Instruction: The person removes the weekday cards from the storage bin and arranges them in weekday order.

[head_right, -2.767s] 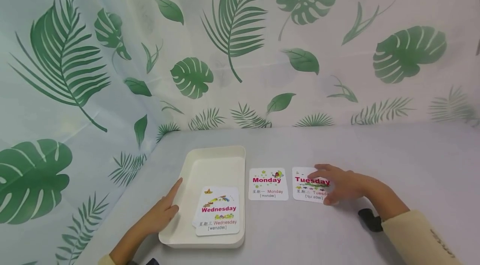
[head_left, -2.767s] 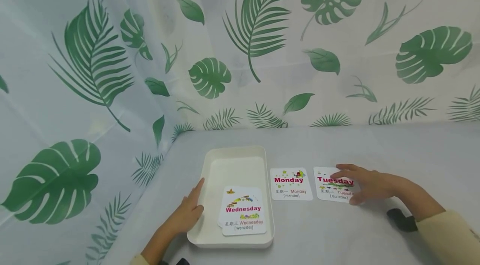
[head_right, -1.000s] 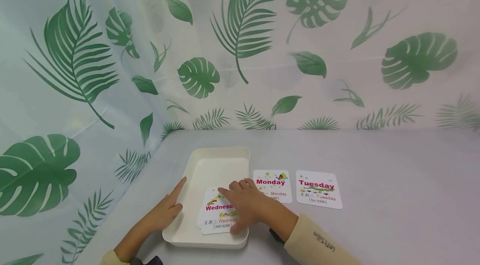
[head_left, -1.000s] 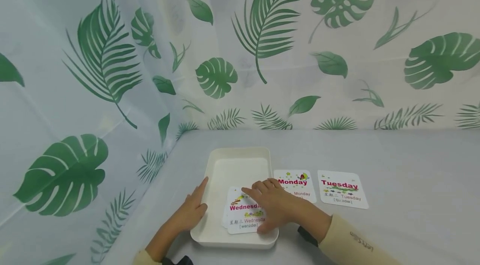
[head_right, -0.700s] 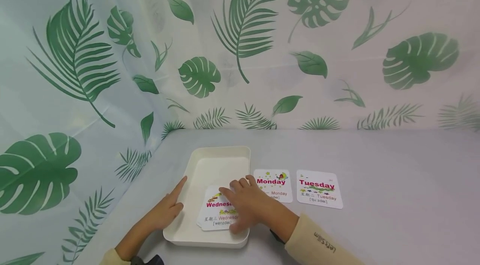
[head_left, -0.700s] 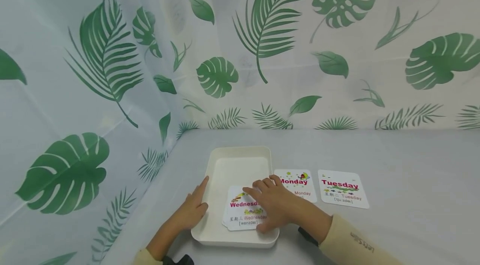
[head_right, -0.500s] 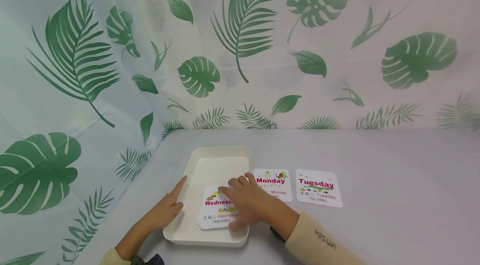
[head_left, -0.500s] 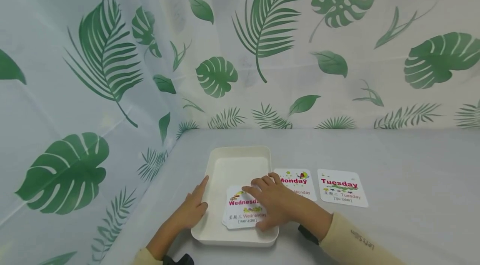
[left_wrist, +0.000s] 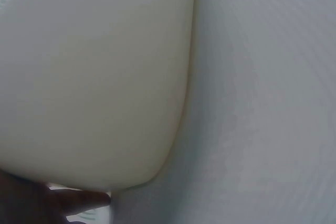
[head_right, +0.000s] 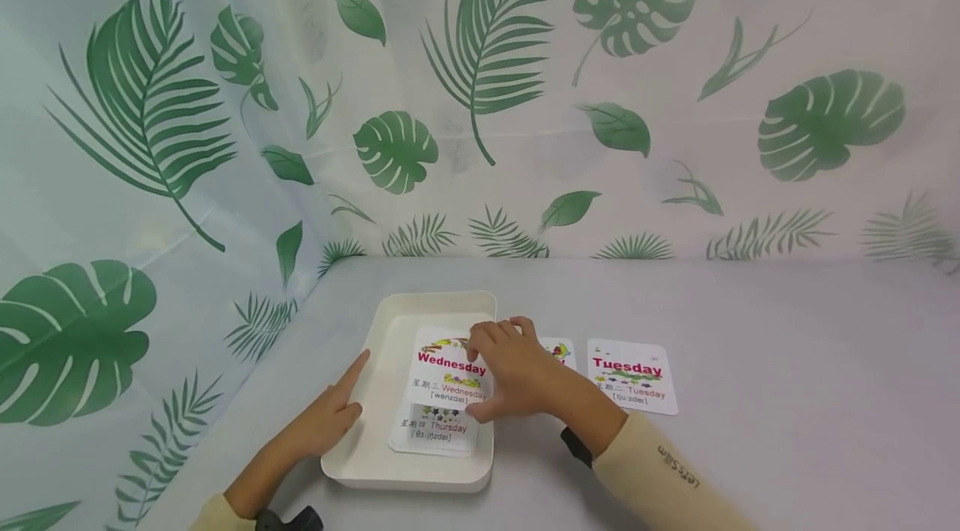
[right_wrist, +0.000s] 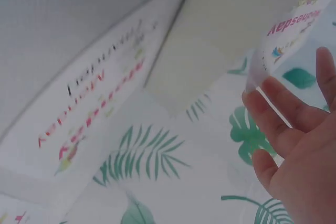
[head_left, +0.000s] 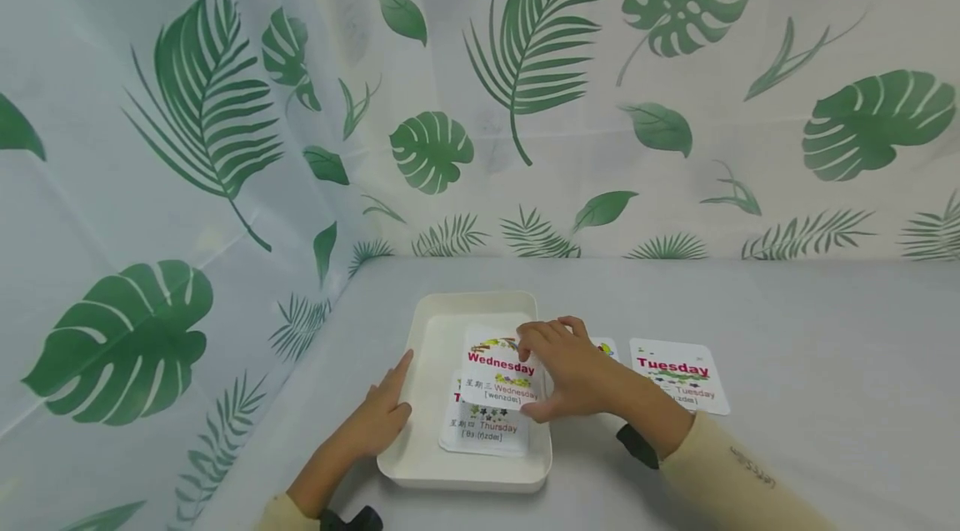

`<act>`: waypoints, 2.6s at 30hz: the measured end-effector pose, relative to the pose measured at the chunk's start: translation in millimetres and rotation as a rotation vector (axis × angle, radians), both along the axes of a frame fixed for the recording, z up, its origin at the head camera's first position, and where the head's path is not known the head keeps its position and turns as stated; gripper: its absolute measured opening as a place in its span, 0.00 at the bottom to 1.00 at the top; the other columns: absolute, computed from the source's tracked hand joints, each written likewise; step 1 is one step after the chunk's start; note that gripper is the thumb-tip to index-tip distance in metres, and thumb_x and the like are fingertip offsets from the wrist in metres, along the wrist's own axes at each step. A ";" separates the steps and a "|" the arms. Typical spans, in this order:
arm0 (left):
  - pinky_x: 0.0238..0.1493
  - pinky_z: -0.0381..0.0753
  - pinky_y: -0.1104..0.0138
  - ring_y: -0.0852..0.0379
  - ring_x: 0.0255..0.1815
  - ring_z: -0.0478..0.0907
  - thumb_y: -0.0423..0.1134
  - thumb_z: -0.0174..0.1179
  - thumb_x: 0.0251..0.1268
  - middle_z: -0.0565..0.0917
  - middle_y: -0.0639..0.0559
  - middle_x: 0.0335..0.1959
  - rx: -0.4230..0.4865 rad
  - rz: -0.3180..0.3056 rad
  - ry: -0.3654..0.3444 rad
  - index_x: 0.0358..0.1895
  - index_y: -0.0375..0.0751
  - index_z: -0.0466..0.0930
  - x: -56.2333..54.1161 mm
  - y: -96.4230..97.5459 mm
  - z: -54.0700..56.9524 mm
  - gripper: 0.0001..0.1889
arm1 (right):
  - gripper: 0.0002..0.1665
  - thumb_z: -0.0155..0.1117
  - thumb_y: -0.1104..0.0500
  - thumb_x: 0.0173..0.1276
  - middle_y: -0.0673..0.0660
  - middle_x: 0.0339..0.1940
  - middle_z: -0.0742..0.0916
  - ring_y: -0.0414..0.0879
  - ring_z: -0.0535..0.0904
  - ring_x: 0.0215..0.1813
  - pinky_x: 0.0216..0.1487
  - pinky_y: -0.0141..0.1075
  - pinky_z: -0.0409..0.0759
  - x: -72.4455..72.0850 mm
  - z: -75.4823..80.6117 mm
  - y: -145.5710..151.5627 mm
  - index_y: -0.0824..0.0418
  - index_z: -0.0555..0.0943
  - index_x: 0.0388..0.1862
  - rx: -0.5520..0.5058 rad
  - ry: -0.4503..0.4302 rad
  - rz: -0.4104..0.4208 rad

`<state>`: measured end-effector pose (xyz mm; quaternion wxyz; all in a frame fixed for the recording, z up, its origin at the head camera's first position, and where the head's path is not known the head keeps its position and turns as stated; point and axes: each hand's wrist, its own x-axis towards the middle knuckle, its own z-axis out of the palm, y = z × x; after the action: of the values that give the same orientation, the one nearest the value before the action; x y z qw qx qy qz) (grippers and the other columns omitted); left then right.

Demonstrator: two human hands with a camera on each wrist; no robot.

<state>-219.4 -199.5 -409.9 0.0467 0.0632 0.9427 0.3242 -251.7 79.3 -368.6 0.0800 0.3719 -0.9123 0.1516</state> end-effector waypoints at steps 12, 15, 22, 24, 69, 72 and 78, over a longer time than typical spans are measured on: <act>0.67 0.35 0.40 0.36 0.72 0.42 0.30 0.40 0.59 0.49 0.37 0.72 -0.004 -0.009 -0.014 0.72 0.37 0.41 -1.8 1.3 -0.7 0.35 | 0.26 0.71 0.41 0.41 0.55 0.58 0.76 0.49 0.69 0.60 0.59 0.53 0.57 -2.6 -0.3 20.2 0.49 0.66 0.29 -0.001 -0.015 -0.019; 0.67 0.35 0.40 0.35 0.72 0.43 0.30 0.40 0.59 0.50 0.37 0.72 0.000 -0.013 -0.009 0.72 0.36 0.41 -1.3 1.8 -0.6 0.35 | 0.25 0.71 0.42 0.42 0.55 0.60 0.75 0.50 0.69 0.62 0.59 0.54 0.57 -2.5 -2.2 23.7 0.48 0.67 0.30 0.004 -0.040 -0.027; 0.67 0.35 0.40 0.35 0.72 0.43 0.29 0.40 0.59 0.49 0.35 0.72 -0.005 -0.006 -0.013 0.72 0.35 0.41 0.5 0.9 2.2 0.35 | 0.25 0.71 0.44 0.41 0.53 0.60 0.75 0.48 0.70 0.61 0.59 0.53 0.57 0.7 -11.1 43.3 0.47 0.66 0.30 -0.006 -0.059 -0.056; 0.67 0.35 0.40 0.34 0.72 0.43 0.29 0.40 0.59 0.49 0.35 0.72 -0.006 -0.005 -0.015 0.72 0.35 0.41 0.9 0.2 2.3 0.35 | 0.25 0.71 0.45 0.41 0.53 0.60 0.76 0.48 0.71 0.60 0.57 0.53 0.57 2.6 -13.4 54.0 0.48 0.65 0.29 -0.014 -0.047 -0.066; 0.66 0.34 0.38 0.35 0.71 0.43 0.29 0.39 0.56 0.49 0.33 0.71 0.023 -0.011 0.017 0.72 0.37 0.41 3.2 1.5 0.6 0.36 | 0.51 0.76 0.43 0.33 0.65 0.60 0.73 0.63 0.68 0.57 0.45 0.59 0.58 -2.7 -32.7 262.6 0.55 0.70 0.61 0.210 -0.197 -0.390; 0.66 0.34 0.38 0.33 0.71 0.43 0.29 0.39 0.56 0.49 0.32 0.71 0.033 -0.013 0.028 0.72 0.36 0.42 3.6 1.2 0.2 0.36 | 0.52 0.75 0.43 0.34 0.65 0.60 0.72 0.63 0.69 0.57 0.44 0.59 0.60 -4.0 -34.1 269.6 0.55 0.68 0.61 0.197 -0.224 -0.383; 0.67 0.35 0.41 0.36 0.72 0.42 0.29 0.39 0.58 0.48 0.36 0.72 -0.002 -0.003 -0.013 0.72 0.36 0.41 2.2 2.1 1.0 0.35 | 0.52 0.75 0.43 0.35 0.64 0.61 0.71 0.64 0.70 0.57 0.40 0.58 0.64 -7.3 -38.2 279.9 0.58 0.67 0.61 0.190 -0.225 -0.366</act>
<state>-217.2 -197.4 -408.9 0.0534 0.0622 0.9426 0.3237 -259.0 359.2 -406.8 -0.0314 0.1868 -0.9779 0.0884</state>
